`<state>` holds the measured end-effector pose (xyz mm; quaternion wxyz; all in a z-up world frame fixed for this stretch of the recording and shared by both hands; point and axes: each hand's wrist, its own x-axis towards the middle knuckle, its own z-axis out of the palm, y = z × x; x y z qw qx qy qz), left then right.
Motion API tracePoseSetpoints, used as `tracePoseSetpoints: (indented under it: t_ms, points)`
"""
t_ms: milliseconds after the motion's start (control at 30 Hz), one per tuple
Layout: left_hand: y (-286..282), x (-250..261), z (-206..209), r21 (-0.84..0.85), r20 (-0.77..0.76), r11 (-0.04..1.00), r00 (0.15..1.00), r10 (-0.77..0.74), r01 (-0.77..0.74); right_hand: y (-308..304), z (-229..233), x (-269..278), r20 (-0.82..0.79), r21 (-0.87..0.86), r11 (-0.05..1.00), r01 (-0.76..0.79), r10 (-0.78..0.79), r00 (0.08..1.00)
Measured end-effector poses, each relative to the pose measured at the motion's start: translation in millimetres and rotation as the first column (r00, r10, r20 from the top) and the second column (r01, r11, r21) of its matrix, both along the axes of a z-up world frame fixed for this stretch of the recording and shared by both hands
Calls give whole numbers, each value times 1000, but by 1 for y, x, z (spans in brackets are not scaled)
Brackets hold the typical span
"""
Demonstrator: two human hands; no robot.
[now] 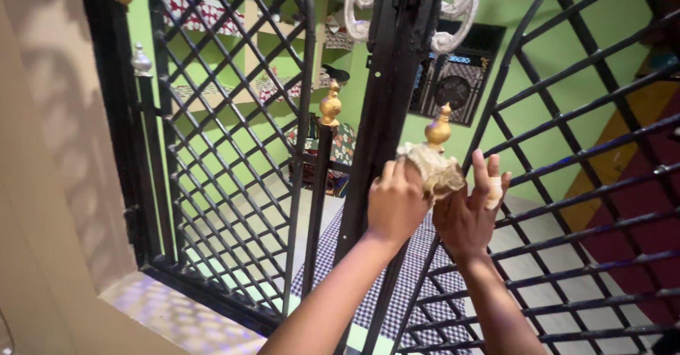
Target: The person wipes a black metal gate and adjacent wall trim with a cloth. They clean the gate's lattice and decorative elements, then move to wipe the vertical wall trim and upper gate frame.
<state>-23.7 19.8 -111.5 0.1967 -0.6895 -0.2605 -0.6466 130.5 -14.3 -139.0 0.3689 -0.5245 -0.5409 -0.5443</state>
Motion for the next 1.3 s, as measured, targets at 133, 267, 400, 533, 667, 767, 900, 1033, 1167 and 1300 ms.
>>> tracePoseSetpoints:
  t_ms: [133,267,400,533,667,767,900,1033,1167,1300]
  points:
    - [-14,-8,-12,-287,-92,954,989,-116,85,-5,2,-2,28,22,999,-49,48,998]
    - [-18,-16,-4,-231,-110,973,992,-59,33,-7,3,-5,10,9,996,-83,83,996]
    - [-17,-19,6,-389,-150,919,979,-136,68,-8,2,-5,9,25,994,-109,108,994]
    - [-20,-30,0,-397,-240,917,960,-146,40,-9,3,-6,6,62,988,-144,144,990]
    - [-21,-32,-3,-422,-226,905,961,-159,51,-12,2,-8,-47,71,979,-190,193,980]
    - [-17,-26,4,-391,-251,920,960,-122,15,-11,3,-9,-6,48,987,-156,157,988]
    - [-11,-24,6,-481,-364,875,922,-134,-62,-11,3,-8,-3,-3,994,-109,109,994]
    - [-10,-26,1,-402,-333,915,936,-112,-33,-11,7,-9,6,-6,992,-128,128,992]
    - [-15,-31,-5,-399,-380,915,919,-105,-61,-16,5,-6,2,-28,983,-183,183,983]
    - [-25,-43,-2,-387,-290,920,940,-179,56,-17,-1,2,2,-16,988,-152,152,988]
